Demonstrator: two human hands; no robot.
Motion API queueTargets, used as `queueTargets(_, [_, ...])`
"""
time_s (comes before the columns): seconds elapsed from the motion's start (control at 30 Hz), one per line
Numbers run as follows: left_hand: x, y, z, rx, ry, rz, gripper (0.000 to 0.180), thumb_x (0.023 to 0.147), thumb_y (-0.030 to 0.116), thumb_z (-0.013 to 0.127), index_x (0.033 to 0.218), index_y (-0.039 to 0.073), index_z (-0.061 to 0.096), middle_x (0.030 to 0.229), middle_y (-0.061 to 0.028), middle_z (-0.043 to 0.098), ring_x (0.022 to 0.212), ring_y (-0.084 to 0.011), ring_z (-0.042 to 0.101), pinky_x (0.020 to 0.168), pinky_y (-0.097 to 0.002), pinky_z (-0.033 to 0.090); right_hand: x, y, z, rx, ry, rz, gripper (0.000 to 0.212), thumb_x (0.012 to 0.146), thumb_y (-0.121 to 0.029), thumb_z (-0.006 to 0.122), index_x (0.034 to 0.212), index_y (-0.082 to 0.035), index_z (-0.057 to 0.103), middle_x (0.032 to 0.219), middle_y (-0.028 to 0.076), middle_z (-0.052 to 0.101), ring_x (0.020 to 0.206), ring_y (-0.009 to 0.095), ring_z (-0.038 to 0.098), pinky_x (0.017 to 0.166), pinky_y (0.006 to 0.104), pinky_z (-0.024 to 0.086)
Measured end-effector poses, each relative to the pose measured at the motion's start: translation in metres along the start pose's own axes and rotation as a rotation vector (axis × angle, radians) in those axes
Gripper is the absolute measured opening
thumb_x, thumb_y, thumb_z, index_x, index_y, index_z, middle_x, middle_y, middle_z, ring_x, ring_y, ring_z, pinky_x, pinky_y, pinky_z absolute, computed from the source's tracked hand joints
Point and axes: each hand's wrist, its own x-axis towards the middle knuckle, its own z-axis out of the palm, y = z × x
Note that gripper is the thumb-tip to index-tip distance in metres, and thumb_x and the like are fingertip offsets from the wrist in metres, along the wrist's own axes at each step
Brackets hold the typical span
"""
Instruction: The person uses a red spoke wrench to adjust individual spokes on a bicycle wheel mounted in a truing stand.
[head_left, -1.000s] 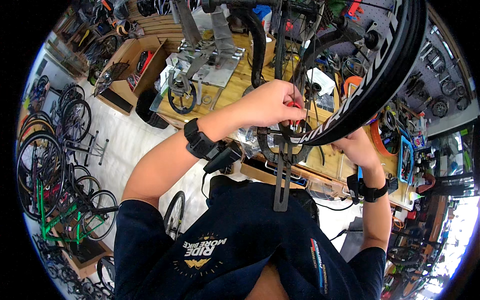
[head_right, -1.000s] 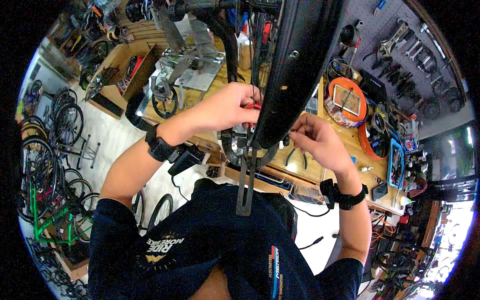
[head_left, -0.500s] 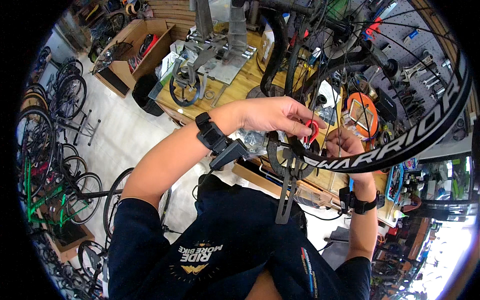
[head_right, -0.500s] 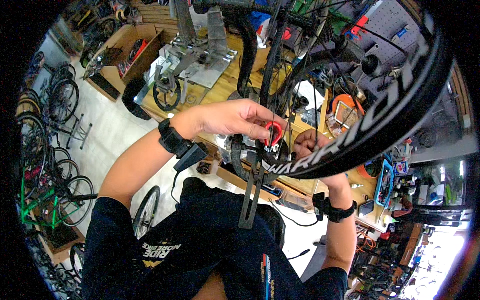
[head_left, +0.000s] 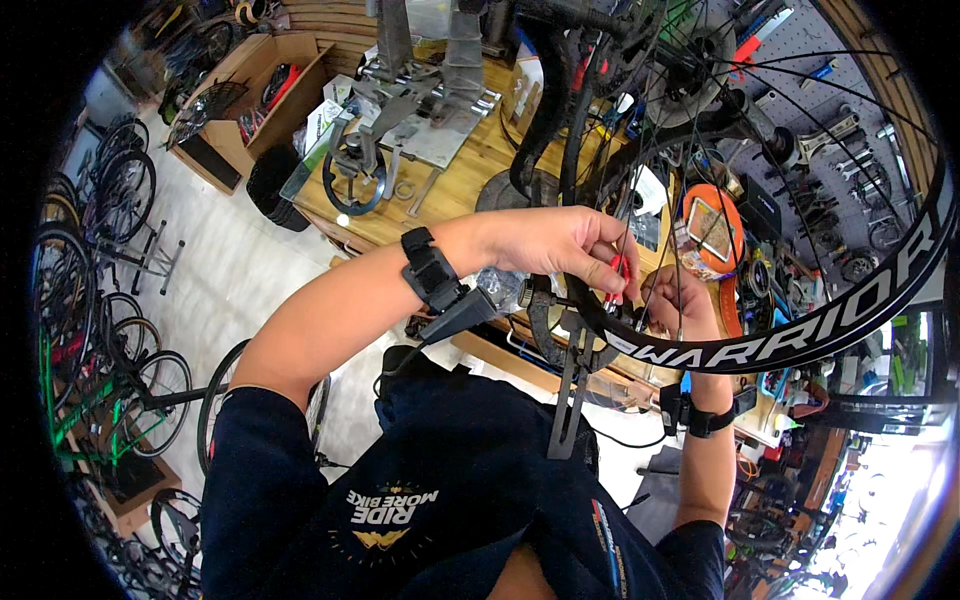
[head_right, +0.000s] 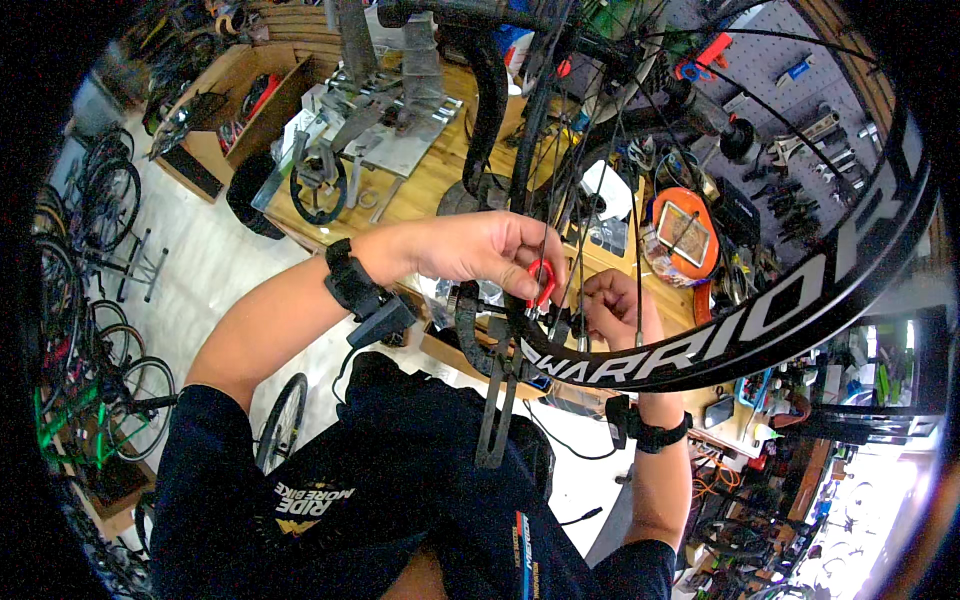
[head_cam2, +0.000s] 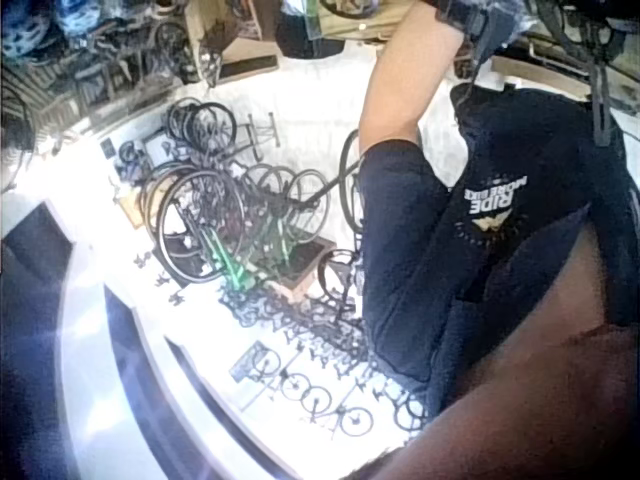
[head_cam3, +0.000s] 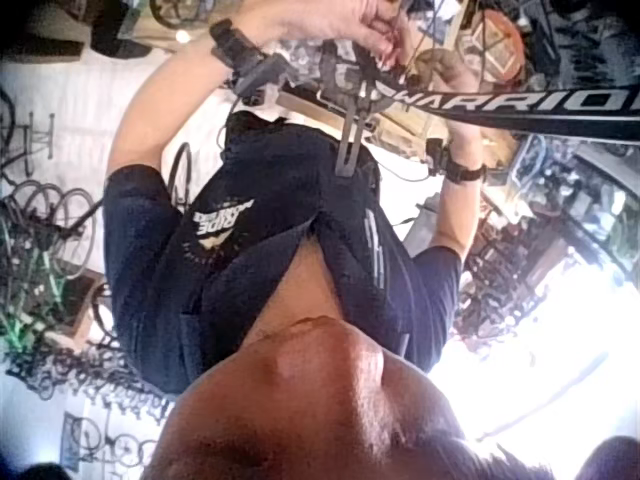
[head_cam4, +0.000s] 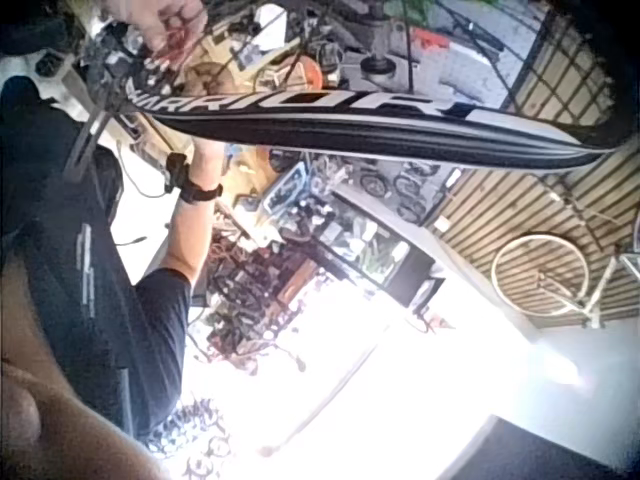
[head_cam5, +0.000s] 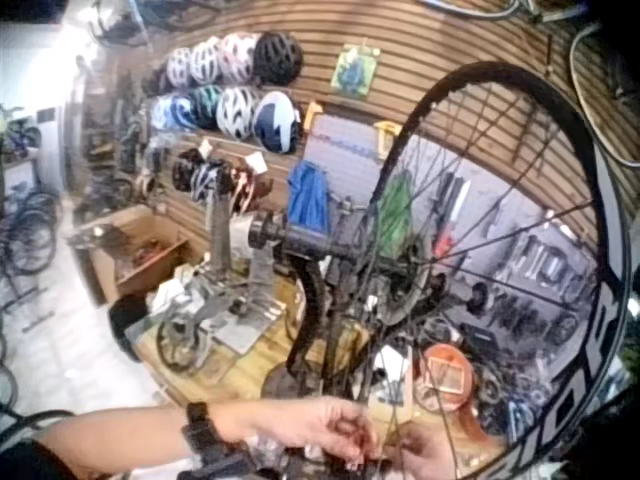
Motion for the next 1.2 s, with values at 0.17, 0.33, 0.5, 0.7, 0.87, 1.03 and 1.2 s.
queueTargets(0.17, [0.005, 0.005, 0.018, 0.323, 0.251, -0.055, 0.027, 0.083, 0.011, 0.08, 0.091, 0.003, 0.055, 0.085, -0.0051, 0.069, 0.079, -0.0099, 0.064, 0.07, -0.0263, 0.051, 0.002, 0.005, 0.003, -0.089, 0.024, -0.039, 0.007, 0.094, -0.007, 0.061, 0.097, -0.001, 0.058, 0.07, -0.005, 0.053, 0.059, 0.004, 0.046, 0.053, 0.0196, 0.035])
queueTargets(0.33, [0.01, 0.019, 0.056, 0.966, 0.66, -0.075, 0.039, 0.076, 0.022, 0.085, 0.087, -0.001, 0.055, 0.078, -0.0097, 0.067, 0.068, -0.0156, 0.063, 0.059, -0.0326, 0.049, 0.001, 0.015, 0.002, 0.026, 0.0, -0.153, 0.012, 0.096, -0.012, 0.062, 0.098, -0.002, 0.055, 0.07, -0.006, 0.051, 0.059, 0.002, 0.044, 0.054, 0.0179, 0.033])
queueTargets(0.5, [0.013, 0.007, 0.038, 0.961, 0.633, -0.132, 0.048, 0.076, 0.039, 0.077, 0.085, -0.006, 0.062, 0.074, -0.0198, 0.066, 0.072, -0.0321, 0.067, 0.067, -0.0396, 0.051, -0.005, 0.011, 0.005, 0.007, -0.035, -0.177, 0.009, 0.095, -0.004, 0.06, 0.101, -0.001, 0.054, 0.089, -0.001, 0.056, 0.082, 0.007, 0.053, 0.073, 0.0227, 0.045])
queueTargets(0.7, [0.014, 0.016, 0.047, 1.074, 0.57, -0.055, 0.038, 0.079, 0.029, 0.079, 0.086, -0.004, 0.062, 0.065, -0.0117, 0.064, 0.052, -0.0185, 0.063, 0.054, -0.0319, 0.05, -0.02, 0.003, 0.012, 0.099, 0.077, -0.326, 0.016, 0.095, -0.011, 0.064, 0.106, -0.001, 0.059, 0.083, -0.004, 0.054, 0.073, 0.003, 0.047, 0.063, 0.0193, 0.039])
queueTargets(0.87, [0.014, -0.001, 0.03, 1.084, 0.585, -0.023, 0.039, 0.079, 0.03, 0.081, 0.081, -0.003, 0.061, 0.062, -0.0111, 0.064, 0.051, -0.0183, 0.064, 0.052, -0.0315, 0.05, -0.059, -0.064, 0.029, 0.17, 0.061, -0.66, 0.041, 0.093, -0.019, 0.067, 0.125, 0.003, 0.056, 0.091, 0.001, 0.055, 0.081, 0.007, 0.05, 0.069, 0.0213, 0.04])
queueTargets(1.03, [0.022, -0.019, -0.01, 1.195, 0.553, -0.142, 0.037, 0.08, 0.03, 0.079, 0.079, -0.003, 0.063, 0.061, -0.0105, 0.066, 0.054, -0.0182, 0.066, 0.054, -0.0308, 0.052, -0.052, -0.082, 0.045, -0.127, 0.263, -0.816, 0.021, 0.088, -0.017, 0.073, 0.1, 0.0, 0.067, 0.069, 0.003, 0.057, 0.06, 0.011, 0.05, 0.057, 0.0266, 0.042])
queueTargets(1.2, [0.013, -0.006, -0.025, 0.882, 0.43, -0.331, 0.026, 0.086, 0.021, 0.073, 0.089, -0.004, 0.064, 0.072, -0.0103, 0.07, 0.063, -0.0171, 0.069, 0.06, -0.0298, 0.054, -0.061, -0.074, 0.049, -0.276, 0.208, -0.637, 0.02, 0.086, -0.014, 0.075, 0.097, 0.0, 0.067, 0.07, 0.008, 0.059, 0.058, 0.015, 0.051, 0.055, 0.0299, 0.043])
